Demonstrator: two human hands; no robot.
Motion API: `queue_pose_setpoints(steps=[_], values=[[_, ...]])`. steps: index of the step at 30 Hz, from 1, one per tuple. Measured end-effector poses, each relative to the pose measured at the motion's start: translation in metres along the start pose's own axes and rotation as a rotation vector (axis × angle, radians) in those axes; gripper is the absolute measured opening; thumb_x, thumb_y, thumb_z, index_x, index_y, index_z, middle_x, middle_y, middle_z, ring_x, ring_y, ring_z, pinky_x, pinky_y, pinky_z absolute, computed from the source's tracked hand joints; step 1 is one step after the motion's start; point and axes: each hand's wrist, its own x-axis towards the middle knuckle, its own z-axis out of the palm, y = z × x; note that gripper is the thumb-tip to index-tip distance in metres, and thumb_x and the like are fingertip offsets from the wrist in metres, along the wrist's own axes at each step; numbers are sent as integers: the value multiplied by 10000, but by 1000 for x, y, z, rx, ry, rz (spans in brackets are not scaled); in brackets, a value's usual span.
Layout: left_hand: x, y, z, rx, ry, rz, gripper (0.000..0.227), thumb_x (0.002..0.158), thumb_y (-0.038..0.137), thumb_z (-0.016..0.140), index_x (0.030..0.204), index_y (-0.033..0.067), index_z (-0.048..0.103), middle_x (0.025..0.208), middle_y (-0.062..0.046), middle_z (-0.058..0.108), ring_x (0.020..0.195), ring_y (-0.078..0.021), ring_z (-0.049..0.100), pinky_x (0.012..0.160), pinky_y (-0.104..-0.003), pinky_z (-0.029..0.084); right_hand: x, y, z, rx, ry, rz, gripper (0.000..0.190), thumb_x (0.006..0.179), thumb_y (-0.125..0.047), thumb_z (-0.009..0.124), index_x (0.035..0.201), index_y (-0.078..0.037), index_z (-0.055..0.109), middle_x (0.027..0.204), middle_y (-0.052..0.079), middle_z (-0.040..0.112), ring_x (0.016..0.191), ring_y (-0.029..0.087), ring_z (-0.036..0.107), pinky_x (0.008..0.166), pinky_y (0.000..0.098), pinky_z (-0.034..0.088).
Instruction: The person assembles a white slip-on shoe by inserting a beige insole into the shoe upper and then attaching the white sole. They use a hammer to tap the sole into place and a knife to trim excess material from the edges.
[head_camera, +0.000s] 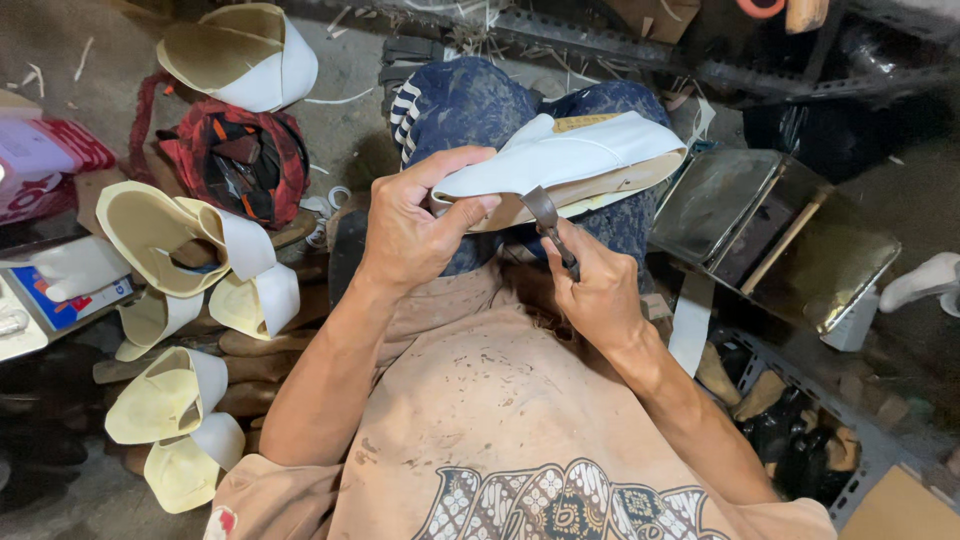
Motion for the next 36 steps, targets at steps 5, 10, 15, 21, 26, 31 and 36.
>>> queue_pose_setpoints(steps=[5, 10, 15, 21, 26, 31, 36], values=[[2, -3, -3, 31, 3, 47, 322, 834, 167, 866, 1140, 137, 774, 1049, -117, 777, 1036, -231, 732, 847, -346, 576, 13, -22, -9, 4, 1, 14, 206, 1041, -134, 602, 1205, -127, 728, 903, 121, 765, 831, 398, 724, 619, 452, 595], [-4, 25, -4, 97, -48, 152, 394, 782, 137, 899, 1132, 46, 743, 1071, -240, 748, 1032, -442, 720, 852, -473, 578, -28, -7, -24, -102, -202, 122, 179, 1022, -268, 601, 1064, -145, 724, 798, 133, 742, 777, 407, 718, 560, 516, 561], [0, 32, -20, 288, -290, 102, 446, 858, 187, 760, 1272, 37, 685, 1295, -195, 698, 1189, -413, 660, 966, -498, 534, -24, 3, -16, -94, -226, 164, 128, 1006, -219, 603, 1048, -170, 713, 722, 132, 718, 716, 429, 704, 555, 484, 551], [13, 59, -4, 516, -330, -145, 620, 816, 365, 719, 1317, 6, 658, 1292, -185, 696, 1146, -440, 665, 946, -528, 527, -24, 6, -9, -108, -235, 172, 108, 994, -237, 617, 1062, -195, 691, 756, 145, 713, 767, 448, 697, 587, 533, 532], [16, 46, 0, 541, -314, -112, 546, 832, 376, 747, 1279, 65, 700, 1244, -112, 724, 1103, -406, 690, 885, -491, 554, -16, 0, -19, -62, -321, 240, 130, 1003, -252, 600, 1076, -195, 692, 733, 115, 722, 749, 418, 709, 633, 518, 541], [21, 31, -1, 676, -309, 97, 537, 988, 512, 542, 1196, 62, 749, 1160, -104, 763, 917, -307, 738, 741, -468, 549, 4, -36, -56, 107, -649, 308, 271, 1001, -256, 469, 1200, -114, 586, 816, 30, 756, 767, 266, 697, 778, 378, 475], [29, 24, -12, 521, -432, 94, 434, 1010, 448, 537, 1132, 86, 744, 1089, -105, 762, 966, -300, 701, 805, -384, 476, -14, -44, -49, 74, -317, 63, 608, 1100, -174, 461, 1632, -138, 171, 921, 60, 742, 800, 220, 739, 897, 357, 552]])
